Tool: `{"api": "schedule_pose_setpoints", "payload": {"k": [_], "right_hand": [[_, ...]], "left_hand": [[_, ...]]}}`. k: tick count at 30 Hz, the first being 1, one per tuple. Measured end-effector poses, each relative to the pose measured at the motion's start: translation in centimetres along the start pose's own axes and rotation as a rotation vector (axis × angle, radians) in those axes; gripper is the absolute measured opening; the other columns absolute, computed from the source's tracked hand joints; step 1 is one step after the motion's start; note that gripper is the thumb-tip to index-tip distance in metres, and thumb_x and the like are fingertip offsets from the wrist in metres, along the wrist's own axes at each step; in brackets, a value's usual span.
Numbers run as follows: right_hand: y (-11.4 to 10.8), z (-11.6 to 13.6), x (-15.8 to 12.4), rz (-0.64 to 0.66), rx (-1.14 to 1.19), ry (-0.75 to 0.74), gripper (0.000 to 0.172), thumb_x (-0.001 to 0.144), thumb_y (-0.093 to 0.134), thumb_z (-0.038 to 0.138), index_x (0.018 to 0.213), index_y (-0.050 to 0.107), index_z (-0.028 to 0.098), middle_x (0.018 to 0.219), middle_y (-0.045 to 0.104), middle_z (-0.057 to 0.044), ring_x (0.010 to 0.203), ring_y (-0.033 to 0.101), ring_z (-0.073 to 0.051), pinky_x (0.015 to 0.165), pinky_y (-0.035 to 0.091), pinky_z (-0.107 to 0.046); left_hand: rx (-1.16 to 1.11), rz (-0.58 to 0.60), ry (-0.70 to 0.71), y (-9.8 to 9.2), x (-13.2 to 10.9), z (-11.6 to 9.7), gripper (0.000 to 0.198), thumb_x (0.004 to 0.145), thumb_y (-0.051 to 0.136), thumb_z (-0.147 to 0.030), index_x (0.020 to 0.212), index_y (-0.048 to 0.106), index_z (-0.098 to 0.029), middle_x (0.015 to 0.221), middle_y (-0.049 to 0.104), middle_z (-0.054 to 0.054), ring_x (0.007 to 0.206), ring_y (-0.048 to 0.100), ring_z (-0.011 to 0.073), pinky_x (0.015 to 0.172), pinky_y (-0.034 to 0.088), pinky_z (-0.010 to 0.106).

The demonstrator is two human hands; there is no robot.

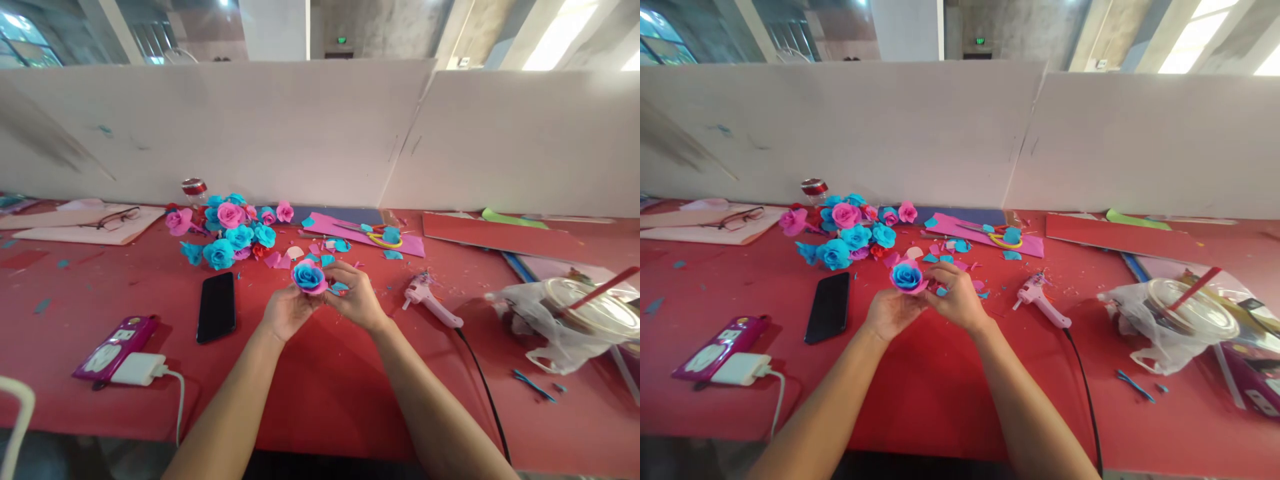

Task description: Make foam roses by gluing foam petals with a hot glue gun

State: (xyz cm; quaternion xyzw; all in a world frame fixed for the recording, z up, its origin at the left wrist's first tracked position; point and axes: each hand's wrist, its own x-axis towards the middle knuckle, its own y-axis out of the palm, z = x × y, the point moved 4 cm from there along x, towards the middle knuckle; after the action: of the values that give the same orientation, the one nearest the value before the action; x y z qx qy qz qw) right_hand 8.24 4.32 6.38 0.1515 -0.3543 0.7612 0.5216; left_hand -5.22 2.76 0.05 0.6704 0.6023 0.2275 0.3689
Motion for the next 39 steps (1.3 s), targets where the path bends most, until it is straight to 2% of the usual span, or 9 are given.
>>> {"api": "schedule_pose_setpoints", "payload": {"k": [2,5,9,14,17,22,26,30,39], "right_hand": [[-0.3,-0.5,0.0,-0.039,-0.049,0.028,0.014,0.081,0.066,0.028,0.091,0.069,0.018,0.084,0.065,-0.006,0.072,0.060,-0.015,0.069,0.050,-0.027],[-0.3,-0.7,-0.1,-0.053,-0.084,0.072,0.011,0.081,0.067,0.029,0.083,0.069,0.019,0.075,0.063,-0.004,0.064,0.057,-0.014,0.062,0.048,-0.026],[-0.3,-0.5,-0.2,-0.067,-0.092,0.082,0.009,0.081,0.066,0.025,0.075,0.068,0.019,0.070,0.062,-0.003,0.061,0.055,-0.013,0.059,0.047,-0.025],[-0.3,-0.7,-0.4,-0.106,-0.090,0.091,0.006,0.078,0.065,0.015,0.075,0.068,0.019,0.070,0.065,-0.001,0.062,0.060,-0.013,0.060,0.048,-0.024],[-0.2,-0.4,-0.6,-0.117,-0.172,0.038,0.009,0.082,0.063,0.017,0.075,0.069,0.021,0.074,0.068,-0.002,0.067,0.063,-0.014,0.064,0.049,-0.024],[0.2,0.2,-0.7,-0.129,-0.308,-0.080,0.017,0.088,0.057,0.020,0.075,0.068,0.020,0.073,0.067,-0.003,0.066,0.062,-0.014,0.062,0.049,-0.024],[0.3,0.3,-0.6,-0.150,-0.277,-0.143,0.015,0.090,0.056,0.020,0.083,0.069,0.019,0.083,0.070,-0.006,0.075,0.066,-0.015,0.070,0.053,-0.025],[0.3,0.2,-0.5,-0.084,-0.262,-0.165,0.017,0.093,0.052,0.020,0.096,0.069,0.021,0.094,0.070,-0.006,0.083,0.068,-0.015,0.075,0.055,-0.025],[0.6,1.2,-1.2,-0.065,-0.614,-0.426,0.019,0.094,0.048,0.017,0.101,0.065,0.015,0.090,0.070,-0.009,0.078,0.065,-0.017,0.072,0.054,-0.030]], "left_hand": [[0.040,-0.012,0.149,0.0,0.4,-0.5,0.015,0.065,0.075,-0.020,0.078,0.068,-0.017,0.083,0.070,0.004,0.079,0.061,0.0160,0.082,0.044,0.031],[0.111,-0.019,0.262,-0.2,0.6,-0.7,0.021,0.062,0.081,-0.024,0.079,0.071,-0.018,0.084,0.072,0.002,0.084,0.062,0.0152,0.086,0.043,0.029],[0.185,-0.015,0.251,-0.4,0.5,-0.7,0.027,0.055,0.086,-0.022,0.078,0.074,-0.017,0.080,0.073,0.003,0.080,0.063,0.0146,0.082,0.046,0.028],[0.216,-0.059,0.213,-0.1,0.3,-0.6,0.024,0.057,0.083,-0.014,0.079,0.074,-0.016,0.081,0.074,0.004,0.074,0.065,0.0148,0.074,0.049,0.028],[0.182,-0.079,0.198,-0.1,0.2,-0.3,0.018,0.057,0.083,-0.015,0.072,0.073,-0.015,0.076,0.073,0.005,0.069,0.065,0.0141,0.067,0.048,0.026],[0.097,-0.066,0.214,0.0,0.2,-0.1,0.017,0.058,0.083,-0.016,0.071,0.073,-0.017,0.080,0.074,0.004,0.076,0.066,0.0153,0.074,0.051,0.030],[0.094,-0.123,0.252,-0.2,0.3,-0.2,0.017,0.056,0.083,-0.013,0.068,0.072,-0.016,0.075,0.073,0.003,0.072,0.066,0.0138,0.072,0.052,0.028],[0.109,-0.163,0.299,-0.3,0.4,-0.6,0.018,0.054,0.082,-0.011,0.069,0.073,-0.016,0.074,0.073,0.003,0.071,0.066,0.0139,0.074,0.052,0.028],[0.259,-0.146,0.369,0.1,0.0,-1.5,0.022,0.047,0.085,-0.015,0.063,0.071,-0.022,0.071,0.071,-0.001,0.073,0.065,0.0154,0.071,0.052,0.028]]}}
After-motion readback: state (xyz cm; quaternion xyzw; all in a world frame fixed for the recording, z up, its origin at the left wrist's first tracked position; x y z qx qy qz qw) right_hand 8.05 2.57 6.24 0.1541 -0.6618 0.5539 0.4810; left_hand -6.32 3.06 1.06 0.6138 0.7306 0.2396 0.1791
